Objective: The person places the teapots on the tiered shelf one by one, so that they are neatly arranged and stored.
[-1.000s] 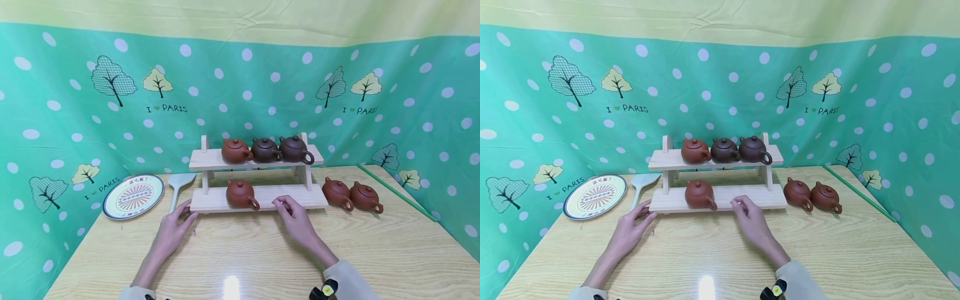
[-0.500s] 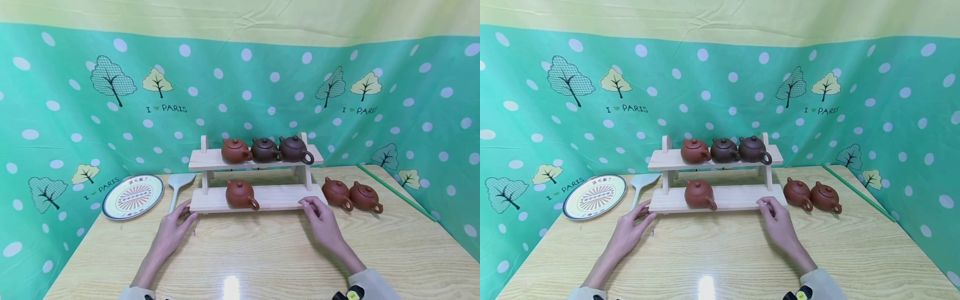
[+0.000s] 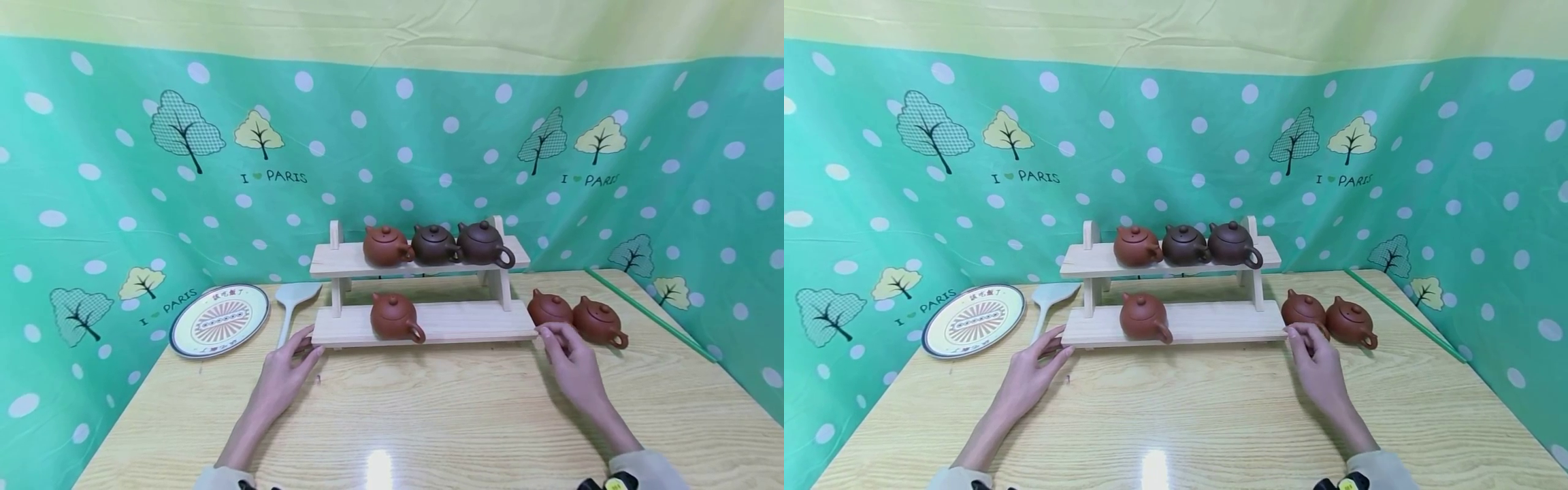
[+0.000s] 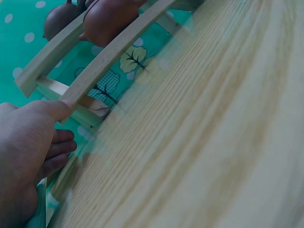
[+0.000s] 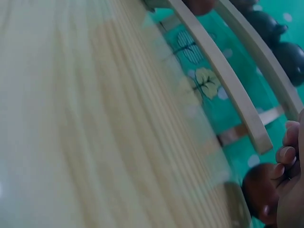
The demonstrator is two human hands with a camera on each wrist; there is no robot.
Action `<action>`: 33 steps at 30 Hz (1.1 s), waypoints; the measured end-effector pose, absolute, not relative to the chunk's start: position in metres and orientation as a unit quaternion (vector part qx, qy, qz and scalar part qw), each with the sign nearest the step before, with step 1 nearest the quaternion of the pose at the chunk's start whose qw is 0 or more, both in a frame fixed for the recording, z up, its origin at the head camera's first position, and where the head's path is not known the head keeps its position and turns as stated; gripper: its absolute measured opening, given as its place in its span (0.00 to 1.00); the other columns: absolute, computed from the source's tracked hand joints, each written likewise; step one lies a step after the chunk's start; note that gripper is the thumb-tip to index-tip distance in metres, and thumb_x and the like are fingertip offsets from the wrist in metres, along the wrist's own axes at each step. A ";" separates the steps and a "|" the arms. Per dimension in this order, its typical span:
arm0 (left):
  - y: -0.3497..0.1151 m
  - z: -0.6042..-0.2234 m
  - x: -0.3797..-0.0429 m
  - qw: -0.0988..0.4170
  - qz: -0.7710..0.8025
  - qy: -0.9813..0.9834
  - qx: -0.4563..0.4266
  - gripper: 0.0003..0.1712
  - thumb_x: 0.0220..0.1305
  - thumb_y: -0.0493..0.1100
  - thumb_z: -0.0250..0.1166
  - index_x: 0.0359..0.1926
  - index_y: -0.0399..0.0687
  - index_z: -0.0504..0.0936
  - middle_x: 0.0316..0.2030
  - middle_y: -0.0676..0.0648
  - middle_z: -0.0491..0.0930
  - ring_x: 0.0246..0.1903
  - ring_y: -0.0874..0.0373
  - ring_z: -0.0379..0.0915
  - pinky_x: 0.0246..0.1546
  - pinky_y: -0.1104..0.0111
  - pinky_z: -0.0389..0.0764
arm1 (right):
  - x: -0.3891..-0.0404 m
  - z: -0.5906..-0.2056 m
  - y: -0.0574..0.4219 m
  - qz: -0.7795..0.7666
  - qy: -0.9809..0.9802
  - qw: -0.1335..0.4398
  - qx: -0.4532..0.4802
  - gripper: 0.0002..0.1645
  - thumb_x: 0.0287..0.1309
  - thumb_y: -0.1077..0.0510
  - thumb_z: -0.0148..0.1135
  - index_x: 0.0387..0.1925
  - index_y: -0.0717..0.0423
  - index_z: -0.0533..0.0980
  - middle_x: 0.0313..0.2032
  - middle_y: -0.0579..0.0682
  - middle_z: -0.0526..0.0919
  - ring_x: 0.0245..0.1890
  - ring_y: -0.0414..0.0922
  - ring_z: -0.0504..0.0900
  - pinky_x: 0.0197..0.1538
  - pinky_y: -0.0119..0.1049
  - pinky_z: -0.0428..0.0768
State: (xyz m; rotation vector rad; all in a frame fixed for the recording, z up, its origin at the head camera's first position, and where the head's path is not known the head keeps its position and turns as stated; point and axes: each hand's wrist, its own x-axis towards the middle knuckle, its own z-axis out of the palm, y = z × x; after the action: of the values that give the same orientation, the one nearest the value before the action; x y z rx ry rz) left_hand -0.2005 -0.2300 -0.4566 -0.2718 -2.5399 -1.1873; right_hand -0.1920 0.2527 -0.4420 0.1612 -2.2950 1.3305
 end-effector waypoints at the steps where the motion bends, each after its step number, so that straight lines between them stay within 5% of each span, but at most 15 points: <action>1: -0.230 -0.457 -0.201 0.163 -0.417 -0.889 -0.096 0.30 0.71 0.44 0.70 0.69 0.36 0.74 0.52 0.32 0.84 0.54 0.38 0.82 0.56 0.48 0.81 | -0.191 -0.442 0.255 0.481 -0.841 0.240 0.053 0.13 0.80 0.58 0.53 0.48 0.63 0.79 0.22 0.49 0.72 0.22 0.39 0.68 0.24 0.34 0.66; 21: -0.230 -0.458 -0.202 0.160 -0.415 -0.890 -0.095 0.30 0.72 0.43 0.69 0.69 0.36 0.74 0.52 0.33 0.85 0.54 0.39 0.82 0.56 0.49 0.81 | -0.194 -0.448 0.287 0.474 -0.835 0.270 -0.066 0.15 0.79 0.57 0.53 0.56 0.64 0.73 0.27 0.55 0.81 0.24 0.35 0.71 0.27 0.27 0.67; 33: -0.231 -0.459 -0.202 0.170 -0.410 -0.890 -0.100 0.30 0.71 0.44 0.70 0.68 0.36 0.75 0.51 0.34 0.85 0.54 0.39 0.82 0.58 0.45 0.79 | -0.194 -0.453 0.298 0.464 -0.847 0.243 -0.091 0.18 0.79 0.53 0.53 0.57 0.64 0.72 0.22 0.47 0.73 0.20 0.38 0.66 0.23 0.31 0.64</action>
State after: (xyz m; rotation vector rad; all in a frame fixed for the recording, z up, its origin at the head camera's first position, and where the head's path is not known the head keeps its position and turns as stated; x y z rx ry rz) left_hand -0.2018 -0.2307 -0.4589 -0.2836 -2.5293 -1.1652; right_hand -0.1941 0.2980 -0.4529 -0.2491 -2.3140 1.2672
